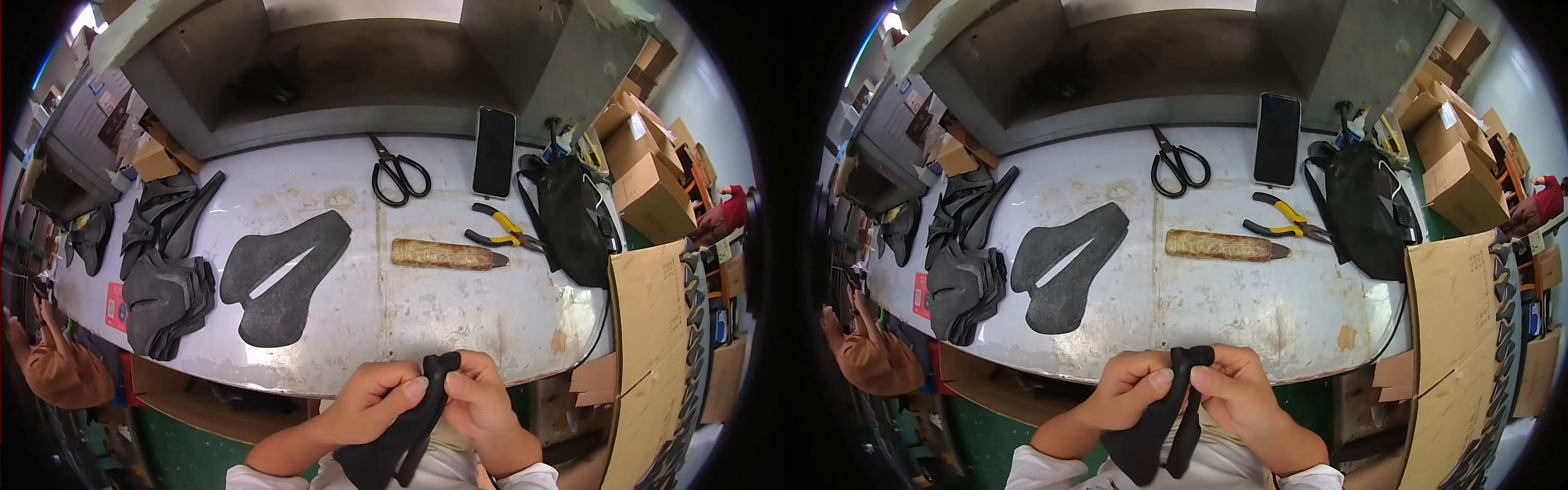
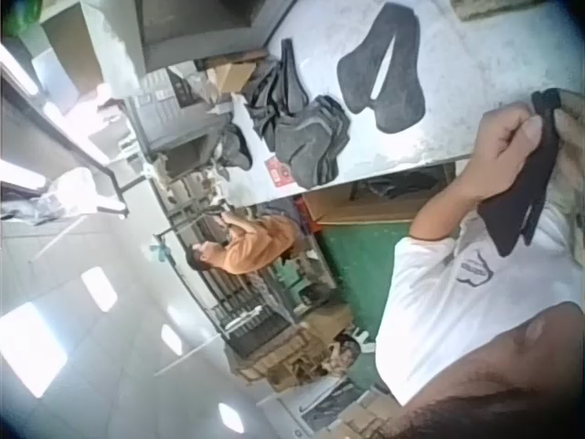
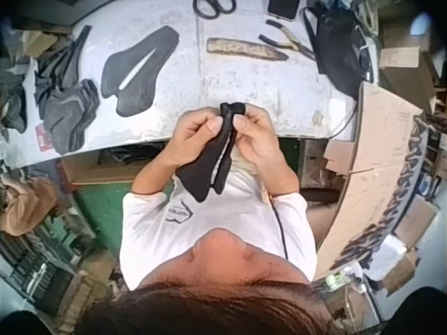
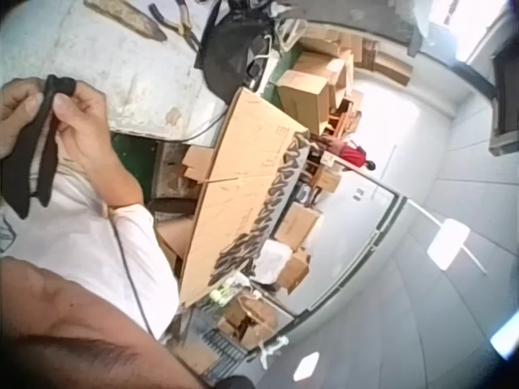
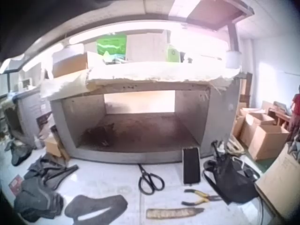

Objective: Fitting foam covers onto plastic bicycle saddle bases during a manufacturing process.

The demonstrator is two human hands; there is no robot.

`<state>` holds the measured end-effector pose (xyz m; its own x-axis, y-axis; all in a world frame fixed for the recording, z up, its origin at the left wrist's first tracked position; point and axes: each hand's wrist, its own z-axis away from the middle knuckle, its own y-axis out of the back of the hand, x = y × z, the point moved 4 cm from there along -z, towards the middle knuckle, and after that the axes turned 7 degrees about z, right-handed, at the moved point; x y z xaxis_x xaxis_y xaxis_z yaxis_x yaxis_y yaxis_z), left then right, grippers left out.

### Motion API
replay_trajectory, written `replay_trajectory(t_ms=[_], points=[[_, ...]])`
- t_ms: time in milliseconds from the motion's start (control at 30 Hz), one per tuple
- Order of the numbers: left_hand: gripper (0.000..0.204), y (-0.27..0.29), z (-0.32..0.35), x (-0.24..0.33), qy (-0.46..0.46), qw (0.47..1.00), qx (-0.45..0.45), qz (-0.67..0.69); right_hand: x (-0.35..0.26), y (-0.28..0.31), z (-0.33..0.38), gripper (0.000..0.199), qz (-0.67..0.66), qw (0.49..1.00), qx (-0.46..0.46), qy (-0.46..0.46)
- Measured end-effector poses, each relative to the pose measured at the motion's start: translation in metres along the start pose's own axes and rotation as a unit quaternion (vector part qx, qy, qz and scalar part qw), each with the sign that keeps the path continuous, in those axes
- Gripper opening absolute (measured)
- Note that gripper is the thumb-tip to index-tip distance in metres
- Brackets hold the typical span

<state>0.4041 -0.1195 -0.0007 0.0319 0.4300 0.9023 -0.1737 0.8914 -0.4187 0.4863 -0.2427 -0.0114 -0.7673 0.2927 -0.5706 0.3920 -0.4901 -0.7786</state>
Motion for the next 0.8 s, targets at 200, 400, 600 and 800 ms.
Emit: replay_trajectory(t_ms=[200, 400, 600, 800], points=[[0.022, -0.002, 0.009, 0.01, 0.08, 0.997, -0.024, 0.0, -0.003, 0.002, 0.001, 0.016, 0.105, 0.991, 0.068, 0.045], [0.02, 0.006, 0.007, 0.022, -0.039, 0.992, 0.044, -0.112, -0.015, -0.012, 0.018, 0.04, 0.494, 0.76, 0.095, 0.411], [0.013, 0.005, 0.006, 0.029, -0.163, 0.971, 0.175, 0.011, -0.003, -0.049, 0.018, 0.038, 0.564, 0.801, -0.051, 0.196], [0.018, 0.021, 0.0, 0.04, -0.129, 0.974, 0.174, -0.068, -0.002, -0.034, 0.02, 0.039, 0.512, 0.846, -0.082, 0.128]])
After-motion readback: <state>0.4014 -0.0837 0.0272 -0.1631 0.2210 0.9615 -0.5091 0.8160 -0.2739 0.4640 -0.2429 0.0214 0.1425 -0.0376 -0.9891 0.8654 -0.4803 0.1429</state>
